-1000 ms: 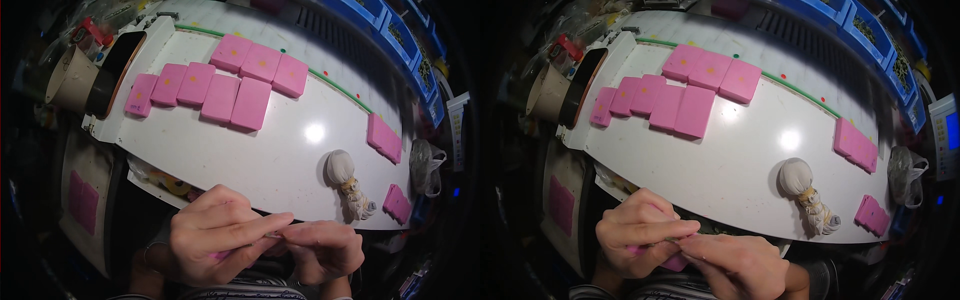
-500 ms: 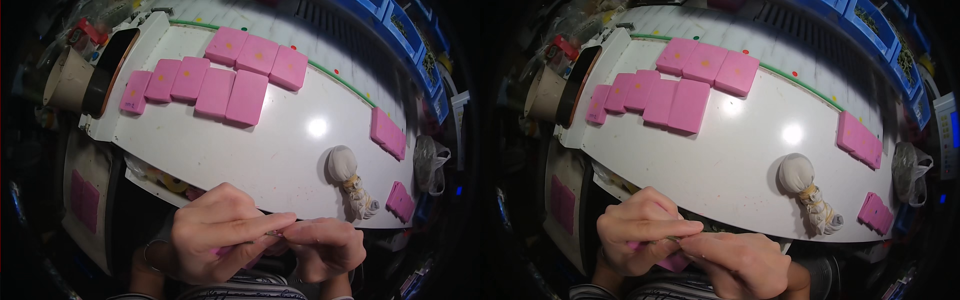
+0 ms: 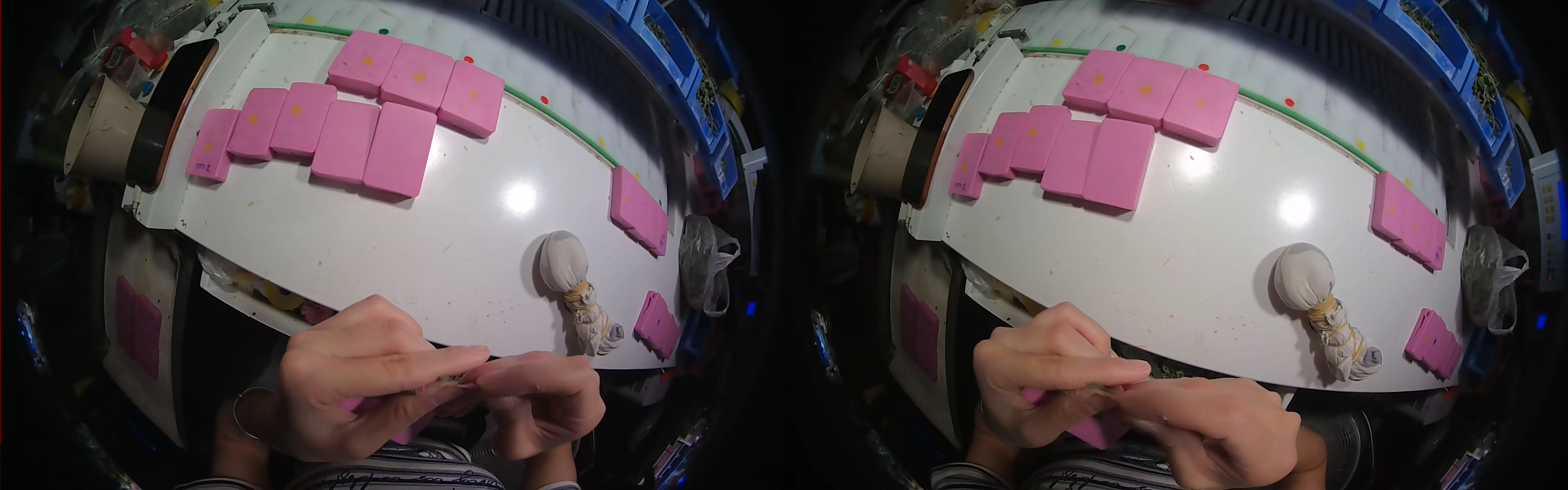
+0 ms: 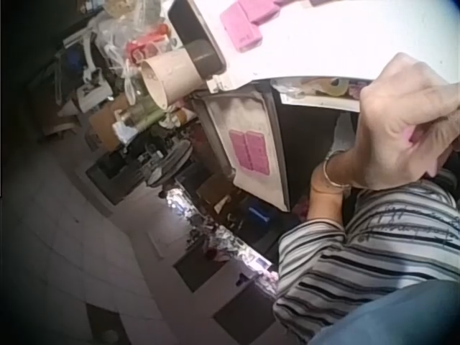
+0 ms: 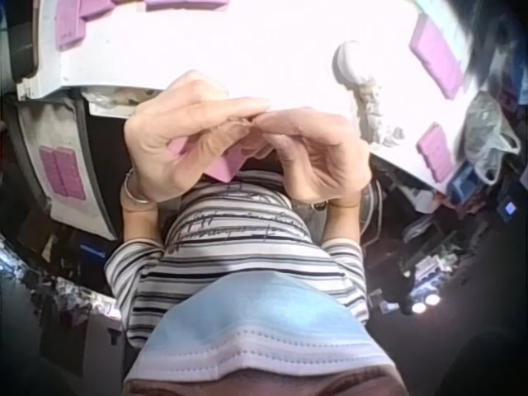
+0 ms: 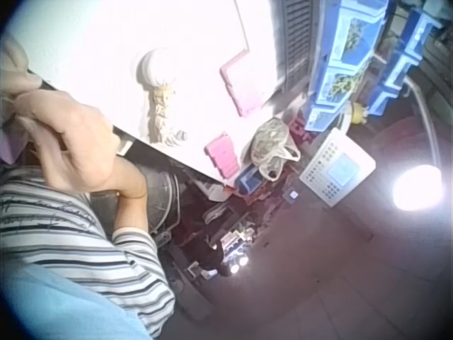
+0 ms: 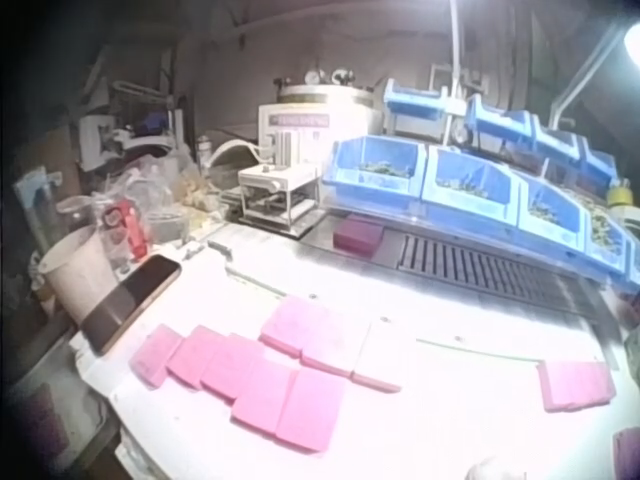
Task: Placing decorative botanicals and figurines into silicone molds and finishing them.
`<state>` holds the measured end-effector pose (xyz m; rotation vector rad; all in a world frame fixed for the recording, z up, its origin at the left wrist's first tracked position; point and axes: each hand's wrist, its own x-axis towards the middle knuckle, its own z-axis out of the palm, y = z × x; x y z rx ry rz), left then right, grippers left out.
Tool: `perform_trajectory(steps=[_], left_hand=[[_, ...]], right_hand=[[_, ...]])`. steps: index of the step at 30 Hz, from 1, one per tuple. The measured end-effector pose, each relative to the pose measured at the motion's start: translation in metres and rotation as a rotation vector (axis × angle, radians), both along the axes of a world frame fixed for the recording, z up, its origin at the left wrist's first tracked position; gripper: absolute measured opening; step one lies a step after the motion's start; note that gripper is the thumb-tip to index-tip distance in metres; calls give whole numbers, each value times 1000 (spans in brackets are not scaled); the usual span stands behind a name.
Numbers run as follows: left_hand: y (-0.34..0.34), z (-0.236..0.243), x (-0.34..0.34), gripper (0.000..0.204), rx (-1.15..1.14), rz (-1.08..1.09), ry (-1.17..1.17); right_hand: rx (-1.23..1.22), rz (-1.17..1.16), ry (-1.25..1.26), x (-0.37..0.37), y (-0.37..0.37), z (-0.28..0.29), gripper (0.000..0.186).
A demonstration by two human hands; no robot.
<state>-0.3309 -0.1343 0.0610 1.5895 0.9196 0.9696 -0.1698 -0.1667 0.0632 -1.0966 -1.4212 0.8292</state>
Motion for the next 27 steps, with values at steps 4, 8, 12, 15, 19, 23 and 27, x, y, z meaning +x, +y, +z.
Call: perform_trajectory(steps=[4,8,12,15,19,23,27], left_hand=[[0,-3,0,21,-4,17,-10],[1,-2,-1,22,8,-6,6],[2,0,1,23,-19,8,-4],[4,-2,0,24,-37,-14,-12],[4,-1,0,24,-55,-4,0],[5,0,3,23,-72,-16,-16],[4,-1,4,24,-104,-3,2]], right_hand=[[18,55,-78,5,2,-1,8],[-13,120,-263,15,-1,-4,10],[-90,110,-438,13,-8,1,4],[-30,-8,-379,4,-11,-5,5],[-25,-4,-369,1,-7,-5,7],[-211,49,-492,14,-16,-2,3],[-176,-68,-333,3,-12,-6,4]])
